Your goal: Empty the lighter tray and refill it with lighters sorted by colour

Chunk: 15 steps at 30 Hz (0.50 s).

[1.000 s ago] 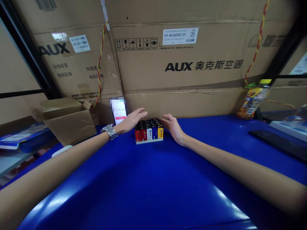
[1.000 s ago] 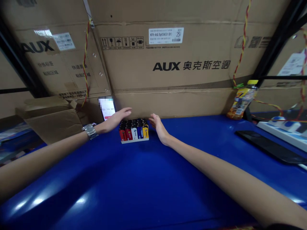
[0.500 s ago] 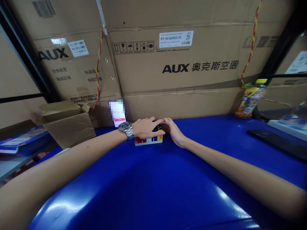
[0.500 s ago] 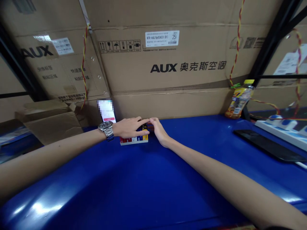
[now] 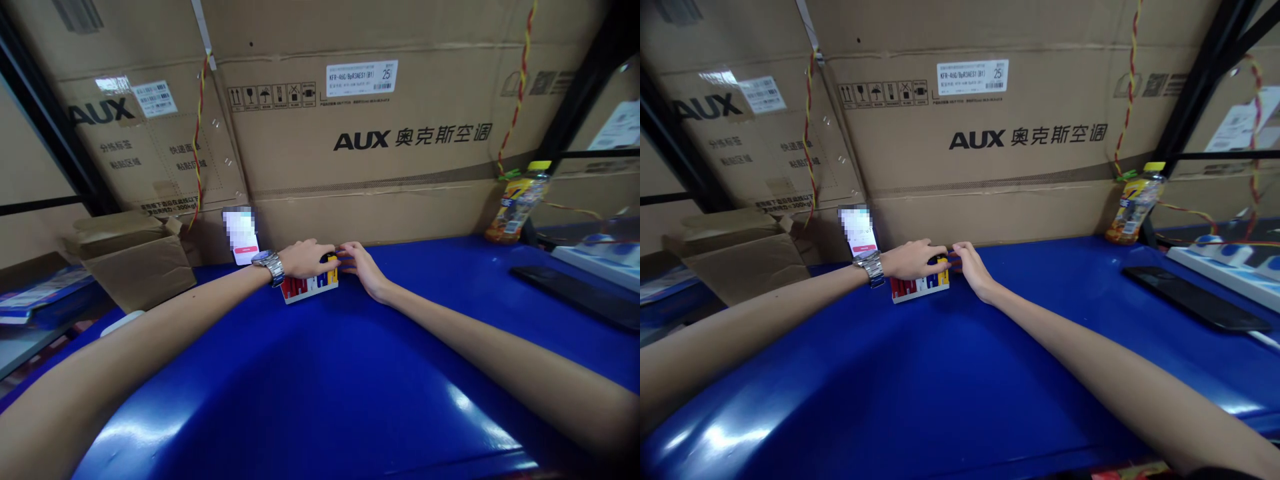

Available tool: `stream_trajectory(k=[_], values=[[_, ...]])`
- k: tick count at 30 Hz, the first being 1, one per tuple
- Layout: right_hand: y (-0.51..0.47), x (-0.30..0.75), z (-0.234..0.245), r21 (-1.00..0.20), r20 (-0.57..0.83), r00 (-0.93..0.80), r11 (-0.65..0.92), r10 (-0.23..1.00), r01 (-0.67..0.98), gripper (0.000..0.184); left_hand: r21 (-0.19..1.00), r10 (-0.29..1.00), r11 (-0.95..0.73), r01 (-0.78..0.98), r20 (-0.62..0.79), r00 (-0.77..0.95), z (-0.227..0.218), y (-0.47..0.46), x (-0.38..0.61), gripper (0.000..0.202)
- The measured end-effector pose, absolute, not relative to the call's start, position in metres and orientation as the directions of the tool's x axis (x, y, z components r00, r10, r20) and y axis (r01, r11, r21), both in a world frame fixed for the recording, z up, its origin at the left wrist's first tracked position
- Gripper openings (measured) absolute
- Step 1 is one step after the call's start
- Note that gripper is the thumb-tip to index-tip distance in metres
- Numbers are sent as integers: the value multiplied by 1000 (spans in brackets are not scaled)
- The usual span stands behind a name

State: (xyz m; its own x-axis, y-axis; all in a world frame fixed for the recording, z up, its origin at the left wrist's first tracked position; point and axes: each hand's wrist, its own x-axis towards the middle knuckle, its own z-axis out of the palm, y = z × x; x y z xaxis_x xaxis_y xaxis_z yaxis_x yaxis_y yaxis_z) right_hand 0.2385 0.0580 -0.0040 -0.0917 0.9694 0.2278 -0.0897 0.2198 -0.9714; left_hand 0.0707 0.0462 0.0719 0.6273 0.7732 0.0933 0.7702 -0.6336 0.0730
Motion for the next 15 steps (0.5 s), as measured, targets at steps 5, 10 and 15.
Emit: stream_trajectory(k=[5, 10, 15], values=[[67, 255, -10, -958, 265, -135, 277, 955, 78, 26, 173, 786, -618, 766, 147, 601, 85, 60, 74, 50], [53, 253, -3, -881, 409, -295, 457, 864, 117, 48, 690, 919, -368, 623, 167, 358, 85, 66, 74, 36], [36, 246, 7, -703, 528, -502, 684, 685, 194, 92, 981, 980, 61, 185, -94, 176, 63, 67, 79, 30]])
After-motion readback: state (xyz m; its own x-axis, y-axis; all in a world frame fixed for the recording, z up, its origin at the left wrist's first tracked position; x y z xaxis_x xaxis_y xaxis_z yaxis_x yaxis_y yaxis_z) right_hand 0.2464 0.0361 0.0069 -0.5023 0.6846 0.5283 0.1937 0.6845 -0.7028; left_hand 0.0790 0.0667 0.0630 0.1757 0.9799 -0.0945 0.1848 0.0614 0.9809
